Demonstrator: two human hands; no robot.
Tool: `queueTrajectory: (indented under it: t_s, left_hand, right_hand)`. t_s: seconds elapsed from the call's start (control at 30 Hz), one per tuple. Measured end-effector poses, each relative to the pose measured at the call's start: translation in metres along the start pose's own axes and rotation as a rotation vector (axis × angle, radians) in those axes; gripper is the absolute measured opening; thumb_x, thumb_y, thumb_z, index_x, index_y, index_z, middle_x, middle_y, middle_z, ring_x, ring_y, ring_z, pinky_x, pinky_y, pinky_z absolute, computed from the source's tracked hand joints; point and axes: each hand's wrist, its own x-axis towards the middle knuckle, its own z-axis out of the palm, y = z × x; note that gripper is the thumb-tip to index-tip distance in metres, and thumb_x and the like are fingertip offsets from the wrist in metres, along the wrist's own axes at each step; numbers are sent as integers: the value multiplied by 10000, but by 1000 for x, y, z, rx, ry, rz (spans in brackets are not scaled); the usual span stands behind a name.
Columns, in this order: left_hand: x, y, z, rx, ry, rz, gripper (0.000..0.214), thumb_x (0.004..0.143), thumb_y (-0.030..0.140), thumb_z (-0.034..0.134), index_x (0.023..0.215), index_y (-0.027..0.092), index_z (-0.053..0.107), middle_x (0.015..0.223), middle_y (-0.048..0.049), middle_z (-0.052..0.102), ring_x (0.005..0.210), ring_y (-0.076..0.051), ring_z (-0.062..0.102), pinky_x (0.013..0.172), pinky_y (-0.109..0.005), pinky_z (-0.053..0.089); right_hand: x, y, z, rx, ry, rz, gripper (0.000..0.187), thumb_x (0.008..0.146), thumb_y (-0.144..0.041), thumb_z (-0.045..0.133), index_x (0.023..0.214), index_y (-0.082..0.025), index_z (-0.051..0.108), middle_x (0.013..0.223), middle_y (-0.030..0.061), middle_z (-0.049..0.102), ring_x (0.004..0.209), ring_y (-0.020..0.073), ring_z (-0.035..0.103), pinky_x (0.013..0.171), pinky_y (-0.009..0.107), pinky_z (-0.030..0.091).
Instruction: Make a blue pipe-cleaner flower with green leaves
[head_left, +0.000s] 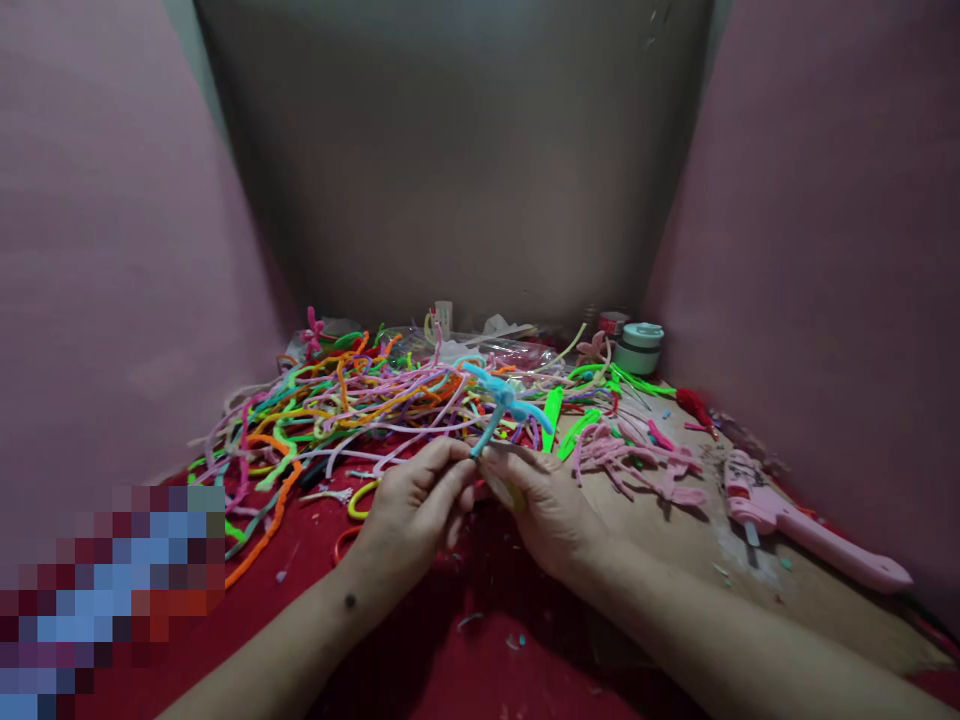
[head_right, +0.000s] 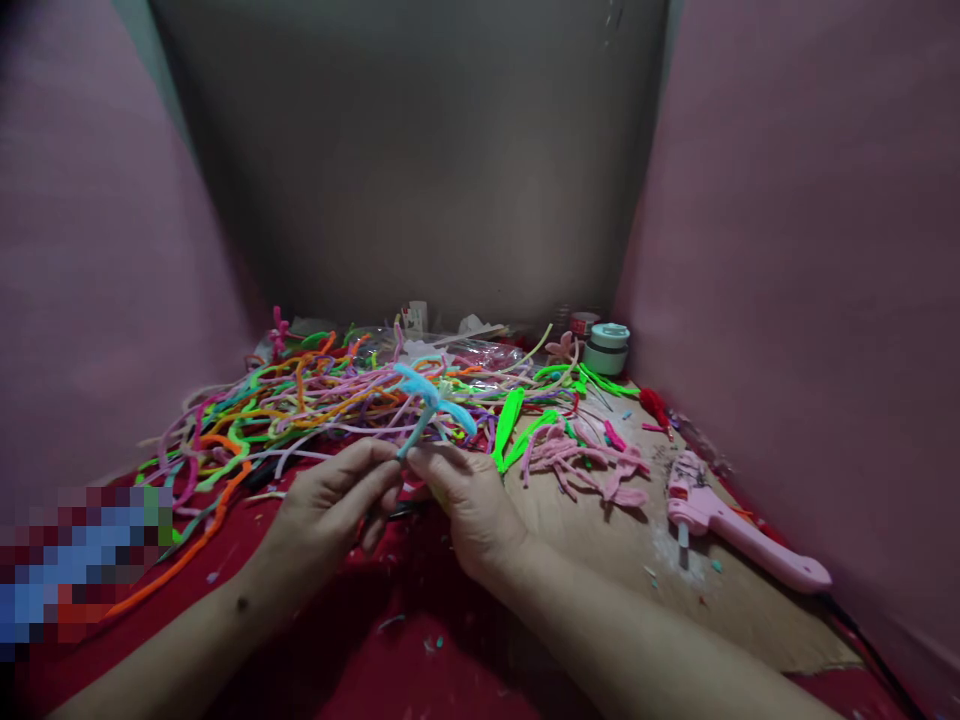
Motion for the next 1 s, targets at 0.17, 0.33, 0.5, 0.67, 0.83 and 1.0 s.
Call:
queueTrajectory:
  t_s: [0.17,0.33,0.5,0.67,0.83,1.0]
  left_hand:
    - [3,2,-2,-358,-103,-175,175,834,320,505,748,168,493,529,77,476,295,-19,318,299,-162,355]
    - [4,2,-2,-451,-103,-193,153,820,292,540,750,157,522,511,79,477,297,-9,294,288,-157,380]
    - [4,1,-2,-430,-127,-203,223,814,325,550,679,151,515,439,82,453,275,-23,341,301,-173,403]
    - [5,-4,-4,-404,-187,-244,238,825,332,530,669,152,520,366,75,459,247,-47,378,288,-161,377]
    - [6,-8,-6,-430,-259,-276,248,843,323,499,675,142,520,444,47,541,260,-53,446,280,-136,320]
    - [11,-10,1,-427,-257,-255,247,835,354,488,700,148,514,497,45,540,294,-56,446,316,-171,372]
  right_hand:
    - [1,0,-1,-87,34,-7,143,689,-281,682,749,-152,680,641,-6,618,596,109,500,575,251,361]
    - [0,-7,4,54,-74,81,165,687,-255,660,828,-176,692,602,-12,616,536,98,480,493,222,297]
    - [2,-6,0,130,-83,147,268,637,-253,685,894,-178,688,585,-6,634,506,113,514,458,218,282]
    - [4,-2,-7,95,-85,135,207,642,-204,669,842,-156,690,591,-7,626,510,99,510,454,217,273]
    - [1,-8,-5,-4,-37,85,113,635,-190,678,742,-156,690,606,-17,611,523,91,478,495,232,296]
    - [3,-8,-8,-26,-42,119,120,671,-241,656,750,-152,674,531,-22,575,481,103,466,514,246,321]
